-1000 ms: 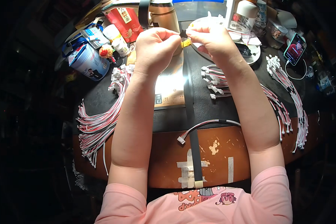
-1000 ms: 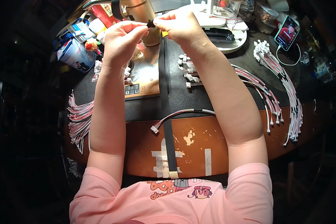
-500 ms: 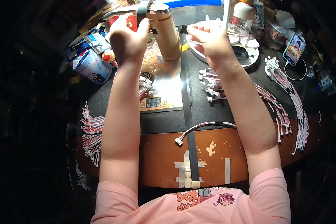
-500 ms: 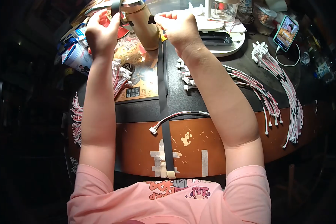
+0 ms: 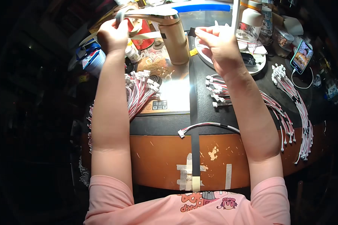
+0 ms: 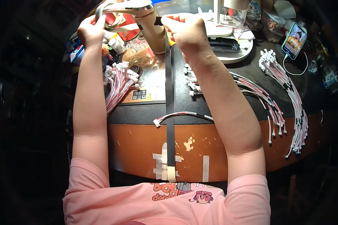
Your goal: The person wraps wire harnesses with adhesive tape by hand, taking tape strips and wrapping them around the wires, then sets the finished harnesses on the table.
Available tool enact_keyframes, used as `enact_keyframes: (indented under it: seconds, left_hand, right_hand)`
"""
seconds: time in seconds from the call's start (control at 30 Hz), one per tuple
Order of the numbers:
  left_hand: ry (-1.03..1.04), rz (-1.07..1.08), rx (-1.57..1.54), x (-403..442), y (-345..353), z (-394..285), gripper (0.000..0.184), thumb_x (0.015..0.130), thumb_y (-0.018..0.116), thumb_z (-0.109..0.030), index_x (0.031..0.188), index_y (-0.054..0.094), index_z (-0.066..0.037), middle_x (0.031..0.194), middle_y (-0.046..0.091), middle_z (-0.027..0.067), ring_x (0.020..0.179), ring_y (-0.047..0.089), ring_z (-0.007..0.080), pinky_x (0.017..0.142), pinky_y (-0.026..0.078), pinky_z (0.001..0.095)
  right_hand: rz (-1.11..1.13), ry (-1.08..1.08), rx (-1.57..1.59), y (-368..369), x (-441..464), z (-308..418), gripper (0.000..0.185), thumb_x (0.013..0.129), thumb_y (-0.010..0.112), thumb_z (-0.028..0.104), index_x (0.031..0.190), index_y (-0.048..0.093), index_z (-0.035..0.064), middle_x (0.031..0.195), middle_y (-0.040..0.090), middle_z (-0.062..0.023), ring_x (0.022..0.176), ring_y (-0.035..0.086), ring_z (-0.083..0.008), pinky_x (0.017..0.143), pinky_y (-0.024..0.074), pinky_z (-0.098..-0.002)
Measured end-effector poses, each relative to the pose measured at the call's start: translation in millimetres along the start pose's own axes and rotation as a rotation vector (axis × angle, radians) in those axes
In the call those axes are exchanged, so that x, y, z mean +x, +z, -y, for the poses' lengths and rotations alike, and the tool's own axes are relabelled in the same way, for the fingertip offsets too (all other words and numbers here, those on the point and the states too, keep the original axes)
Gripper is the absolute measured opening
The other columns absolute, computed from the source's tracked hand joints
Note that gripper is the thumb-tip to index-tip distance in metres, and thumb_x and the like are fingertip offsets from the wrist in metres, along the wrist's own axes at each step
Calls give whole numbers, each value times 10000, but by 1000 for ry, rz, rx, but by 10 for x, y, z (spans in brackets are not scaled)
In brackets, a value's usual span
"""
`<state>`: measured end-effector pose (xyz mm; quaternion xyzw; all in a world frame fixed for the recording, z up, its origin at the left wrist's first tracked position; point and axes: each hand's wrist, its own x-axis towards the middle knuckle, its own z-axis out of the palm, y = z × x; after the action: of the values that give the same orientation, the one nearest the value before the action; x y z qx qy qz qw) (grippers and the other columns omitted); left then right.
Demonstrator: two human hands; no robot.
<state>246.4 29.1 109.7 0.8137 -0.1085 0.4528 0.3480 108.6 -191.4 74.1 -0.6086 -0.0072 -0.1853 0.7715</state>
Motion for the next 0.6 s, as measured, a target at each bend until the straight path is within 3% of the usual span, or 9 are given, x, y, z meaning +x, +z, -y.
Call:
enact_keyframes:
  seconds: [0.17,0.37,0.5,0.6]
  left_hand:
    - [-158,53,111,135,-108,279,203,751,696,-202,760,703,1,613,650,57,478,538,174,484,441,302]
    - [-124,-26,64,183,-99,290,209,760,700,-210,763,703,-1,613,649,51,479,540,159,480,437,292]
    - [-64,-42,74,291,-123,234,207,759,707,-206,771,704,0,623,655,54,485,545,158,485,445,298]
    - [2,-68,93,279,-113,218,206,758,708,-204,773,703,2,632,661,58,487,547,160,488,448,301]
  right_hand:
    - [-6,16,-38,50,-26,-10,169,855,663,146,974,644,28,825,606,-30,736,537,-53,605,410,-160]
    - [13,34,-48,69,-52,-17,183,857,660,156,988,643,28,831,601,-34,739,528,-57,605,405,-158]
    - [-53,3,26,120,-62,13,134,833,633,71,895,667,-43,701,602,-49,591,489,-77,533,405,-171]
    - [-57,-1,41,113,-41,30,136,832,634,71,898,666,-43,701,602,-48,596,492,-78,538,408,-171]
